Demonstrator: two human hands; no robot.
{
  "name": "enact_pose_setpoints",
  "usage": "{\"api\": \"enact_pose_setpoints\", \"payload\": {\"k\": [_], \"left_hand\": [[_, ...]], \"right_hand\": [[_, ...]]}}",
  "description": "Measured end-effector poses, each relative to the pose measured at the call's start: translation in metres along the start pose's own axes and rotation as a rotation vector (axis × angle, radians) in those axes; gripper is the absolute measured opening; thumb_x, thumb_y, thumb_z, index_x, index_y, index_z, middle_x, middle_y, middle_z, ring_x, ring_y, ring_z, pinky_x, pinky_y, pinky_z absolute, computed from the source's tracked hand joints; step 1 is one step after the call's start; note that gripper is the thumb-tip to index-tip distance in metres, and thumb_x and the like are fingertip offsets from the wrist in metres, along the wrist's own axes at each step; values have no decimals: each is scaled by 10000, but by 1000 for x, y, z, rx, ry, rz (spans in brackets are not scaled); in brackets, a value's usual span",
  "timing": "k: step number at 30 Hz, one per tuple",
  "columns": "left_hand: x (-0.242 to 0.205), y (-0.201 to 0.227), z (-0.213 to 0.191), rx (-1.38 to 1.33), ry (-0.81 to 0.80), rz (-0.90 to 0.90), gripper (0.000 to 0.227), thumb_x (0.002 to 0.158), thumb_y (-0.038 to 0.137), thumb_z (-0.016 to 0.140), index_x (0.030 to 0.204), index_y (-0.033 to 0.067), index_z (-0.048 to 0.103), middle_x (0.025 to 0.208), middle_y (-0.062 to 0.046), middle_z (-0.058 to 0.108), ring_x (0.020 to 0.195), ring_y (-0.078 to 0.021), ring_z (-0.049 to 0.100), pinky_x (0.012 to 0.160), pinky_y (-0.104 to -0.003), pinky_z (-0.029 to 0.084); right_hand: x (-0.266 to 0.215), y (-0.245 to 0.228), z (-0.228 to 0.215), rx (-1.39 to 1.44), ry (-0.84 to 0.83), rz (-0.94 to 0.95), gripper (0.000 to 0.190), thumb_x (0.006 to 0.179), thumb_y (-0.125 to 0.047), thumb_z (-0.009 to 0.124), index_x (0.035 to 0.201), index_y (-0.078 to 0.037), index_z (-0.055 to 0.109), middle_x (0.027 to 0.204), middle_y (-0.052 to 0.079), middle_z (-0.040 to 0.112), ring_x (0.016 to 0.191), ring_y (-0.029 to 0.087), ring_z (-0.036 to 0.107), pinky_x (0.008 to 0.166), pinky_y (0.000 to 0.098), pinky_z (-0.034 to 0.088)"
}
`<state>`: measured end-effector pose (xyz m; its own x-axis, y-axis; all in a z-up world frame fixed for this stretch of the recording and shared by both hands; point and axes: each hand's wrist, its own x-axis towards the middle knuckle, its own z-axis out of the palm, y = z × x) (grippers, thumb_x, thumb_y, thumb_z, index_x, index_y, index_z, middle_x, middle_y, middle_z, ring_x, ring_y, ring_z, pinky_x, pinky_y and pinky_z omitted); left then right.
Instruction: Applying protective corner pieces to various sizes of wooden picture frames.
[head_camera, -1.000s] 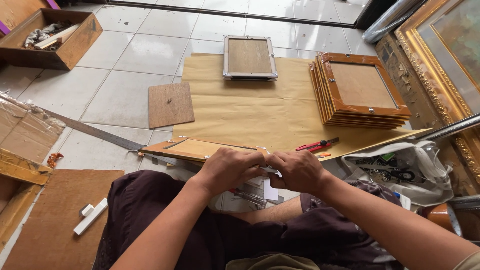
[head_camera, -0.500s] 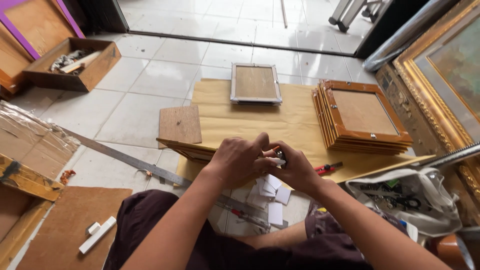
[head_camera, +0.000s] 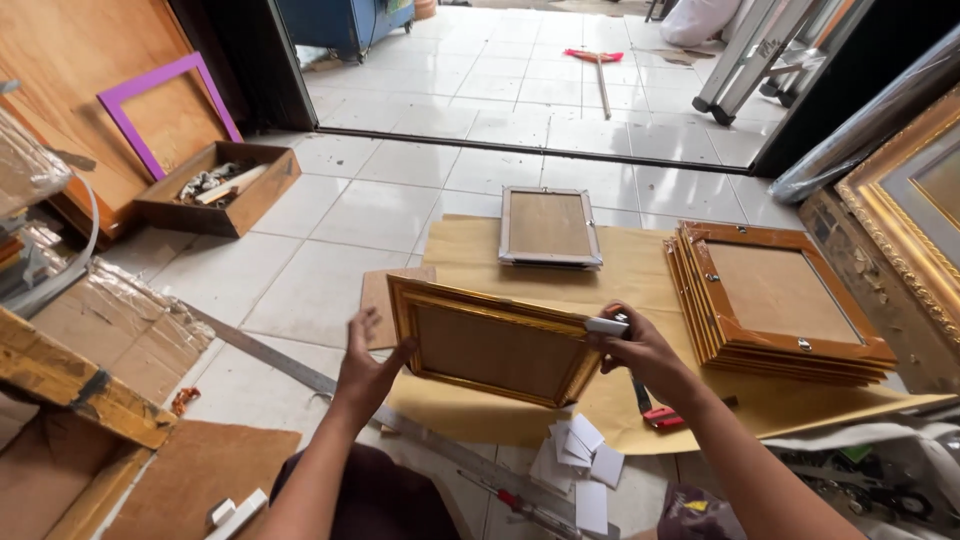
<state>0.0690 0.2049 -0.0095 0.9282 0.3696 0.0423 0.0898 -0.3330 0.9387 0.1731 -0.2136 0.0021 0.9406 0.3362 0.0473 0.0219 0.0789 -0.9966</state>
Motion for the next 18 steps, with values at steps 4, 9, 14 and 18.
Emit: {"api": "enact_pose_setpoints", "payload": {"k": [4, 9, 14, 18], "left_hand": [[29, 14, 9, 26, -267, -15, 1155, 779, 835, 838, 1704, 240, 485, 1638, -162, 610, 1545, -454, 545, 1280, -623, 490], [42, 103, 48, -21, -537, 200, 335, 975, 307, 800, 1048, -5, 898, 784, -35, 768, 672, -137, 617, 610, -312, 500], [35, 200, 82, 129, -395, 399, 262, 1032, 323, 763, 983, 88, 869, 667, 20, 708, 542, -91, 542, 514, -286, 435], [41, 246, 83, 502, -254, 708, 313, 1032, 420, 772, 912, 137, 835, 611, -16, 743, 459, -184, 613, 542, -385, 513]], "right_hand": [[3, 30, -46, 147, 75, -23, 344, 982, -68, 786, 1251, -116, 575, 828, 78, 631, 624, 178, 695, 688, 413, 711], [-12, 114, -128, 634, 157, -101, 459, 1005, -109, 655, 1461, -84, 606, 840, -16, 553, 621, 40, 470, 755, 364, 623], [-12, 99, -106, 720, 238, -58, 346, 1013, -196, 636, 1351, -141, 683, 729, -54, 483, 601, 68, 443, 741, 416, 575], [5, 44, -44, 324, 414, 255, 658, 1011, -428, 554, 1576, -93, 523, 1549, 41, 589, 625, 113, 353, 766, 446, 519]]}}
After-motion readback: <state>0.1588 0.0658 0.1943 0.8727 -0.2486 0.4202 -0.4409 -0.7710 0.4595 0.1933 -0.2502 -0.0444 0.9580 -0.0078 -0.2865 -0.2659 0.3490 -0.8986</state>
